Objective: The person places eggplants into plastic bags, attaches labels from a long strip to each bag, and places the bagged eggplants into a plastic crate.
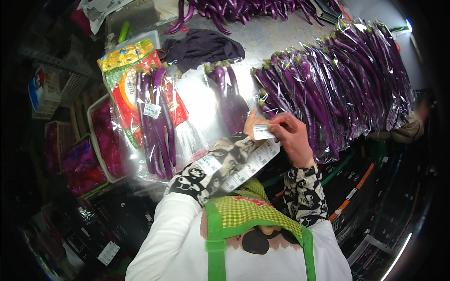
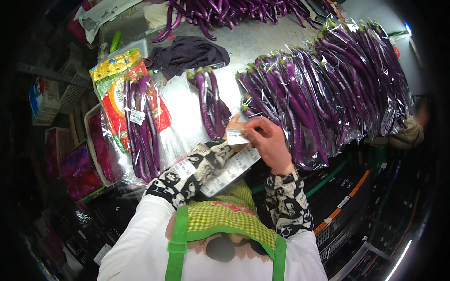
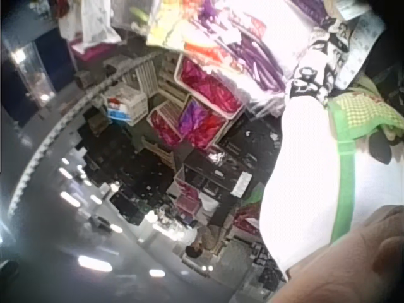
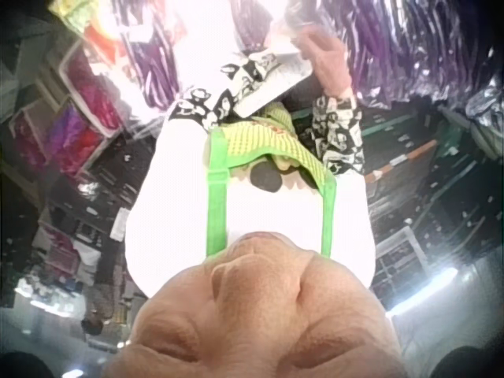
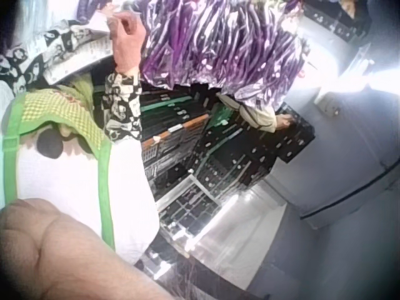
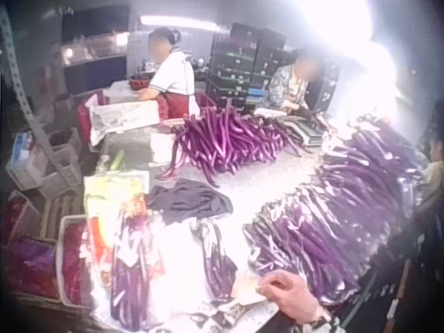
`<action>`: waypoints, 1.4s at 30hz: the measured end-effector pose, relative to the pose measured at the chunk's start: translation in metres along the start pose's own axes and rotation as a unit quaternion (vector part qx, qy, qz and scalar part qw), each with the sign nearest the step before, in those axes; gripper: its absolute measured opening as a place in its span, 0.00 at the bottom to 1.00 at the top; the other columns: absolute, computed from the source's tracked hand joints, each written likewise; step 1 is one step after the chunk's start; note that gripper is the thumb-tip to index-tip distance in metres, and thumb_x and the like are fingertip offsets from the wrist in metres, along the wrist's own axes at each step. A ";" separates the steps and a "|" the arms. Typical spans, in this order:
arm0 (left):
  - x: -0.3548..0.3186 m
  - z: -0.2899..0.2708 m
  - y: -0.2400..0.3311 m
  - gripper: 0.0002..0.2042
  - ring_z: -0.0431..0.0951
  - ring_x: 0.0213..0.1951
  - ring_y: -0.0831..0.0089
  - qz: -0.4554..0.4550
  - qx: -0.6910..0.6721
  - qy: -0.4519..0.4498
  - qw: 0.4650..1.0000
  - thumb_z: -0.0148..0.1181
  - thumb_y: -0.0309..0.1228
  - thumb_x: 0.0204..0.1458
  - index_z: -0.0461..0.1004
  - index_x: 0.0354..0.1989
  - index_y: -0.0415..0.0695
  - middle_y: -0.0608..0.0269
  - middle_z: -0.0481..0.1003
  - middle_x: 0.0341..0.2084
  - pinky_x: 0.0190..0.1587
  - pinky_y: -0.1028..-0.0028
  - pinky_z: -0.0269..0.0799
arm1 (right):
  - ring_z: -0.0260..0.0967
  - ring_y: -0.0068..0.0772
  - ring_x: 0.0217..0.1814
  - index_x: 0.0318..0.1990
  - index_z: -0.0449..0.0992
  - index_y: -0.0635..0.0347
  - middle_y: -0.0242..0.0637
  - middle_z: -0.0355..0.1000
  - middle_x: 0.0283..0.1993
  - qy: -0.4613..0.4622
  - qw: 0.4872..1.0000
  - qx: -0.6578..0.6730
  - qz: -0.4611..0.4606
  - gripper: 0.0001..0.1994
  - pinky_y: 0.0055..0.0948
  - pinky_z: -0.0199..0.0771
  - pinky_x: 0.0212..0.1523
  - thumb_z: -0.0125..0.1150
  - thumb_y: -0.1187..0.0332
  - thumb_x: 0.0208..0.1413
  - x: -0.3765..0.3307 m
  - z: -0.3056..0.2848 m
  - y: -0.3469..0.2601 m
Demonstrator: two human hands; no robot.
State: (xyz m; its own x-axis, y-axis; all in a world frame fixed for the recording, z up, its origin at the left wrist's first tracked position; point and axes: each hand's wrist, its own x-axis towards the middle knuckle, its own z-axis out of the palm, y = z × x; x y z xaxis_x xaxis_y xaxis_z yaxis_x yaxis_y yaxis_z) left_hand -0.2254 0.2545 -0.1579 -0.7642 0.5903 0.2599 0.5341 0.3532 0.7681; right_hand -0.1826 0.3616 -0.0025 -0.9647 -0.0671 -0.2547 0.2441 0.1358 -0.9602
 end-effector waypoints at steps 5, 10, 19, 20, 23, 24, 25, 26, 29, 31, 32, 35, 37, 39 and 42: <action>0.001 0.030 -0.013 0.12 0.75 0.51 0.58 -0.036 -0.019 0.067 0.997 0.53 0.35 0.58 0.72 0.44 0.41 0.54 0.76 0.40 0.62 0.59 0.58 | 0.61 0.13 0.30 0.38 0.75 0.64 0.27 0.70 0.32 -0.109 0.994 -0.023 0.012 0.04 0.15 0.60 0.30 0.62 0.74 0.59 0.062 0.022 0.015; -0.003 0.045 -0.016 0.17 0.74 0.52 0.61 -0.064 0.030 0.094 0.993 0.53 0.34 0.60 0.69 0.54 0.39 0.53 0.75 0.47 0.57 0.65 0.66 | 0.61 0.13 0.30 0.39 0.76 0.63 0.26 0.71 0.32 -0.164 0.984 0.050 0.048 0.04 0.15 0.62 0.31 0.62 0.72 0.60 0.099 0.039 0.031; -0.011 0.066 -0.025 0.22 0.70 0.57 0.56 -0.165 -0.395 0.178 0.886 0.55 0.29 0.55 0.66 0.59 0.39 0.50 0.71 0.54 0.61 0.63 0.64 | 0.67 0.48 0.58 0.58 0.64 0.67 0.52 0.67 0.57 0.053 0.866 -0.496 -0.015 0.47 0.37 0.69 0.59 0.73 0.39 0.40 0.122 0.058 0.047; -0.019 0.062 -0.024 0.21 0.72 0.54 0.55 -0.106 -0.240 0.129 0.956 0.58 0.32 0.51 0.70 0.54 0.39 0.49 0.73 0.50 0.59 0.61 0.65 | 0.63 0.54 0.63 0.60 0.62 0.72 0.57 0.65 0.60 0.062 0.873 -0.483 -0.030 0.53 0.39 0.67 0.62 0.73 0.36 0.37 0.121 0.051 0.058; -0.032 0.026 0.000 0.15 0.75 0.42 0.53 0.042 0.112 0.062 0.991 0.62 0.36 0.40 0.79 0.35 0.41 0.51 0.78 0.33 0.50 0.55 0.67 | 0.66 0.58 0.63 0.59 0.60 0.79 0.66 0.65 0.60 -0.123 0.897 -0.401 0.139 0.55 0.39 0.66 0.63 0.72 0.34 0.37 0.133 0.040 0.057; -0.040 0.011 0.017 0.12 0.75 0.41 0.55 0.041 0.152 0.015 0.987 0.61 0.35 0.40 0.78 0.32 0.42 0.52 0.78 0.33 0.53 0.55 0.66 | 0.70 0.56 0.59 0.59 0.61 0.79 0.65 0.70 0.55 -0.134 0.874 -0.455 0.105 0.53 0.37 0.68 0.61 0.70 0.35 0.40 0.129 0.043 0.062; -0.047 -0.007 0.039 0.10 0.75 0.41 0.58 0.038 0.192 -0.033 0.980 0.59 0.33 0.40 0.78 0.30 0.43 0.54 0.78 0.32 0.55 0.54 0.65 | 0.71 0.55 0.58 0.58 0.61 0.79 0.64 0.70 0.54 -0.154 0.861 -0.473 0.106 0.51 0.37 0.68 0.60 0.69 0.36 0.42 0.127 0.051 0.058; -0.057 -0.016 0.052 0.08 0.75 0.40 0.60 0.033 0.232 -0.077 0.969 0.58 0.32 0.40 0.78 0.27 0.43 0.55 0.77 0.32 0.57 0.53 0.63 | 0.71 0.54 0.58 0.58 0.61 0.79 0.64 0.71 0.53 -0.174 0.846 -0.493 0.106 0.50 0.37 0.69 0.60 0.68 0.37 0.44 0.124 0.061 0.054; -0.092 -0.040 0.077 0.05 0.74 0.42 0.61 0.079 0.162 0.014 0.984 0.60 0.29 0.42 0.74 0.25 0.40 0.56 0.76 0.34 0.56 0.57 0.65 | 0.74 0.52 0.53 0.52 0.70 0.75 0.60 0.75 0.48 -0.164 0.894 -0.415 0.046 0.41 0.36 0.71 0.56 0.68 0.40 0.45 0.128 0.060 0.077; -0.118 -0.056 0.084 0.09 0.75 0.41 0.60 0.085 0.055 0.045 0.994 0.65 0.30 0.45 0.72 0.27 0.39 0.54 0.76 0.36 0.51 0.62 0.68 | 0.76 0.45 0.43 0.43 0.77 0.72 0.53 0.78 0.40 -0.183 0.940 -0.284 0.042 0.33 0.34 0.74 0.49 0.71 0.44 0.46 0.141 0.043 0.105; -0.130 -0.072 0.090 0.11 0.75 0.40 0.59 0.087 0.008 0.053 0.995 0.67 0.31 0.46 0.71 0.28 0.39 0.53 0.75 0.38 0.48 0.64 0.70 | 0.75 0.32 0.37 0.41 0.79 0.71 0.44 0.79 0.36 -0.197 0.956 -0.215 0.042 0.25 0.29 0.75 0.43 0.71 0.52 0.50 0.136 0.040 0.095; -0.146 -0.106 0.109 0.11 0.77 0.35 0.60 0.107 -0.129 0.092 0.982 0.69 0.28 0.46 0.71 0.27 0.37 0.51 0.74 0.38 0.36 0.69 0.74 | 0.73 0.19 0.36 0.46 0.77 0.69 0.34 0.78 0.39 -0.210 0.973 -0.043 0.083 0.17 0.22 0.73 0.39 0.66 0.62 0.58 0.127 0.034 0.090; -0.151 -0.119 0.119 0.10 0.78 0.33 0.63 0.111 -0.206 0.123 0.964 0.70 0.25 0.47 0.73 0.29 0.35 0.51 0.74 0.40 0.33 0.72 0.74 | 0.73 0.18 0.39 0.49 0.76 0.68 0.32 0.78 0.40 -0.207 0.975 0.015 0.075 0.18 0.23 0.74 0.40 0.64 0.61 0.60 0.127 0.031 0.087; -0.154 -0.125 0.128 0.09 0.78 0.33 0.65 0.085 -0.282 0.132 0.947 0.70 0.26 0.48 0.75 0.31 0.35 0.51 0.74 0.41 0.35 0.73 0.74 | 0.71 0.17 0.41 0.52 0.74 0.65 0.28 0.76 0.39 -0.252 0.966 -0.041 -0.033 0.20 0.23 0.73 0.42 0.61 0.57 0.63 0.120 0.038 0.056; -0.149 -0.130 0.142 0.09 0.78 0.34 0.67 0.088 -0.330 0.160 0.926 0.70 0.23 0.47 0.79 0.35 0.35 0.51 0.74 0.42 0.36 0.74 0.74 | 0.69 0.22 0.37 0.48 0.74 0.66 0.34 0.73 0.36 -0.230 0.971 -0.003 -0.060 0.20 0.25 0.70 0.42 0.56 0.55 0.65 0.116 0.086 0.023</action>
State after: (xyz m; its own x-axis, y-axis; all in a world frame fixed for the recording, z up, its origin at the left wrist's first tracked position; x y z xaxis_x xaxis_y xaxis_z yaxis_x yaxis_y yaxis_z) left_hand -0.0826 0.1227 -0.0118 -0.8106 0.3138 0.4945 0.4044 -0.3109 0.8601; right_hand -0.2799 0.2719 -0.0639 -0.8399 -0.5166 -0.1665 0.1308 0.1051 -0.9858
